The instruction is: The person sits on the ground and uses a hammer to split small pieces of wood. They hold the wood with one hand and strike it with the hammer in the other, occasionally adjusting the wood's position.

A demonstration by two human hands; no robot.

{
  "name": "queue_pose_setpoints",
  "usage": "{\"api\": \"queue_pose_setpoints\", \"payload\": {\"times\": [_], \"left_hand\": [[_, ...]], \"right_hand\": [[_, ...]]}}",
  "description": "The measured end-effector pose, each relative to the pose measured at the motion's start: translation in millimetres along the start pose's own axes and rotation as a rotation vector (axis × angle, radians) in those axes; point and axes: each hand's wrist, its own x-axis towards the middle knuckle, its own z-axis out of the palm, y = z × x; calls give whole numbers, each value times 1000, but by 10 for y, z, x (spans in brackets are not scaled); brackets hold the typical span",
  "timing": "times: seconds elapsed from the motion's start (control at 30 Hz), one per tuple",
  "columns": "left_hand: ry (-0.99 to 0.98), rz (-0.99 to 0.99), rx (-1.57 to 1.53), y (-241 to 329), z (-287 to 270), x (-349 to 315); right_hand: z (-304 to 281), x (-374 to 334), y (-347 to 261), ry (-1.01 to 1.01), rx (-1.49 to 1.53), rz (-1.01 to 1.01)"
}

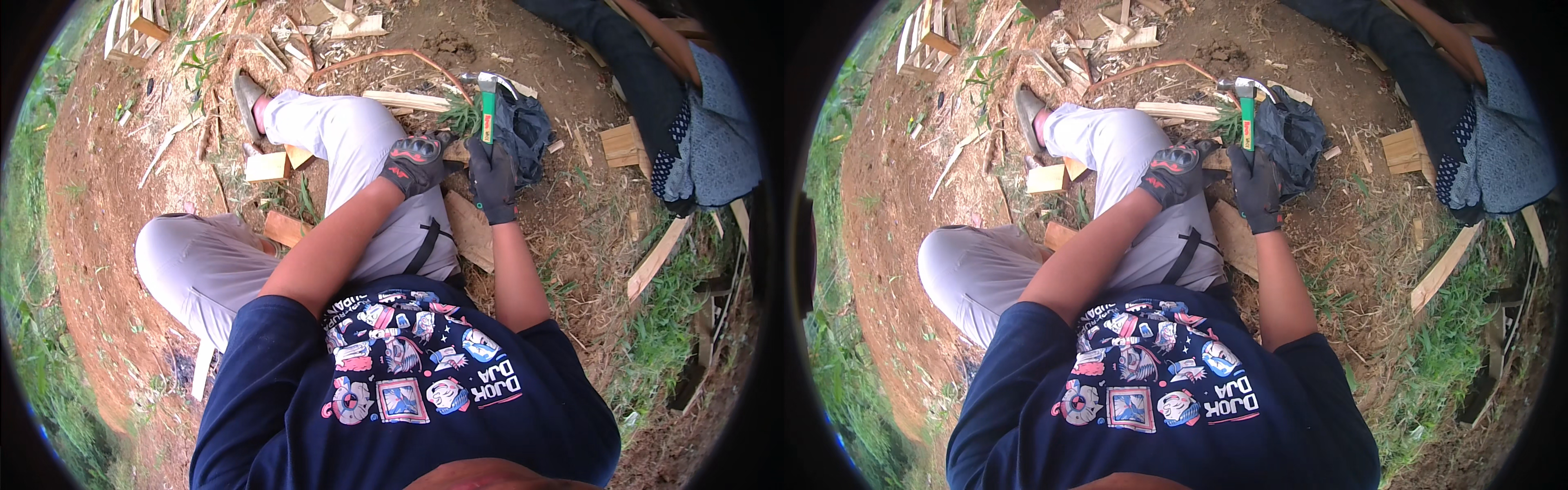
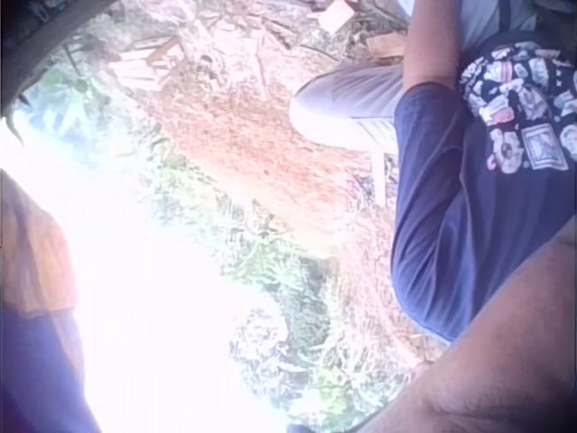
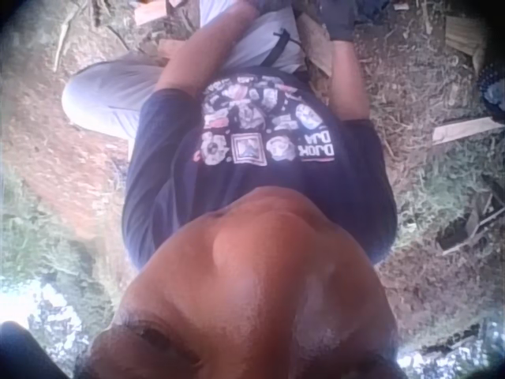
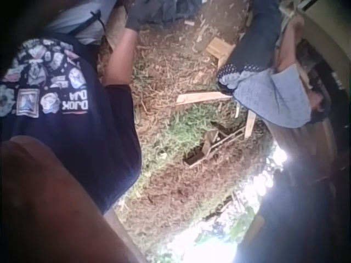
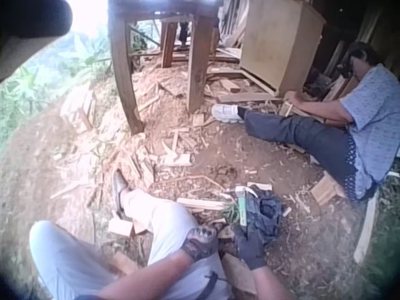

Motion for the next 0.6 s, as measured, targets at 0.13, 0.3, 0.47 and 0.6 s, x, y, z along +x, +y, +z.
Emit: {"api": "queue_pose_setpoints", "payload": {"times": [0.13,0.3,0.47,0.6], "left_hand": [[16,16,15,-76,108,13],[2,36,-107,6,-8,17],[-120,-45,-128,47,-138,74],[-111,-61,-141,49,-100,96]], "right_hand": [[4,13,12,2,-72,-9],[-28,-4,7,18,-152,-33],[-141,-49,-202,-58,-237,5],[-454,-236,-308,12,-278,-119]]}}
